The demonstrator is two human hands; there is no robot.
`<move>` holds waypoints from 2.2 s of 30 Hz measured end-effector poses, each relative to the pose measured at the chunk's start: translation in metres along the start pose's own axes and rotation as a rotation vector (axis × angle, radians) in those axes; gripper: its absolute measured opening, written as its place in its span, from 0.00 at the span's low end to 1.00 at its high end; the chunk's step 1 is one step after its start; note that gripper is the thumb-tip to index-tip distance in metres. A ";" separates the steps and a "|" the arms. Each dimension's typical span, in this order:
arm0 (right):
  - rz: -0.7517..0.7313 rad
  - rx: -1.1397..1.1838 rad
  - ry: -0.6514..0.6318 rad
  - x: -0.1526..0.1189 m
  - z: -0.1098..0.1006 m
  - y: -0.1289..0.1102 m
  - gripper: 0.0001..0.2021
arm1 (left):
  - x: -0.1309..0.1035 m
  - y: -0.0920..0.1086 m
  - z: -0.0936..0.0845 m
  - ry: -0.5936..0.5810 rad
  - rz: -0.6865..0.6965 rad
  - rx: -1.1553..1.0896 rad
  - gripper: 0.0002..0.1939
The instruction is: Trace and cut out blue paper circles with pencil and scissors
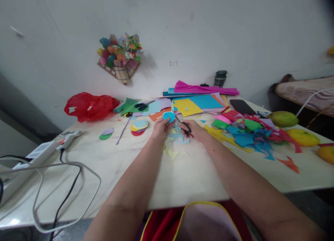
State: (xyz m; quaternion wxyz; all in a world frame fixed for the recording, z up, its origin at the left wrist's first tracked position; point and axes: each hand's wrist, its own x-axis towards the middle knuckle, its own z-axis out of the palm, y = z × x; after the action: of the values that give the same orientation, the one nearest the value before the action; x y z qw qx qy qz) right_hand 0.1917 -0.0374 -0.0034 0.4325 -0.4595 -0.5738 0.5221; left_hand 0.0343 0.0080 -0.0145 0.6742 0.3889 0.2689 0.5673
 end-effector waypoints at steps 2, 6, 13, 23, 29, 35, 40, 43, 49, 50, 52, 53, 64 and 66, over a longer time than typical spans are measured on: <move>0.002 -0.007 0.003 0.000 0.000 0.000 0.12 | 0.000 0.000 0.000 -0.009 0.006 0.000 0.06; 0.009 -0.027 0.016 0.000 0.001 -0.001 0.12 | 0.000 0.000 0.000 -0.015 0.011 -0.001 0.06; 0.020 0.008 0.003 -0.001 0.001 -0.002 0.13 | -0.001 0.001 0.001 -0.009 -0.003 0.005 0.06; 0.082 0.083 0.027 0.000 0.002 -0.004 0.14 | 0.000 0.000 0.000 -0.015 0.008 0.005 0.07; 0.099 0.091 0.025 0.003 0.001 -0.004 0.15 | -0.001 0.002 0.001 0.012 -0.001 -0.012 0.06; 0.094 0.084 0.024 0.001 0.002 -0.007 0.16 | 0.000 0.002 0.001 0.019 0.003 -0.034 0.05; 0.102 0.088 0.035 -0.002 0.004 -0.010 0.15 | -0.001 0.003 0.002 0.040 -0.001 -0.027 0.06; 0.106 0.090 0.034 -0.002 0.005 -0.011 0.15 | -0.001 0.003 0.002 0.052 -0.005 -0.023 0.06; 0.099 0.088 0.044 -0.003 0.006 -0.011 0.15 | 0.000 0.003 0.002 0.071 -0.002 -0.038 0.06; 0.104 0.087 0.047 -0.003 0.006 -0.011 0.14 | 0.001 0.002 0.002 0.071 -0.001 -0.041 0.06; 0.111 0.080 0.052 -0.003 0.006 -0.011 0.14 | 0.002 0.002 0.001 0.067 0.002 -0.041 0.06; 0.108 0.074 0.051 -0.003 0.006 -0.011 0.13 | 0.002 0.002 0.001 0.064 0.003 -0.038 0.06; 0.078 0.018 0.054 -0.003 0.005 -0.010 0.13 | -0.002 0.003 0.005 0.085 -0.029 -0.013 0.02; 0.074 0.021 0.054 -0.002 0.004 -0.009 0.13 | -0.002 0.003 0.006 0.087 -0.025 -0.015 0.02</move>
State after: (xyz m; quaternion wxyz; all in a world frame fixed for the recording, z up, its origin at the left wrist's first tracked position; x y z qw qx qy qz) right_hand 0.1879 -0.0404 0.0053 0.4330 -0.4898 -0.5391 0.5310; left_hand 0.0365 0.0047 -0.0091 0.6718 0.3555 0.2988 0.5771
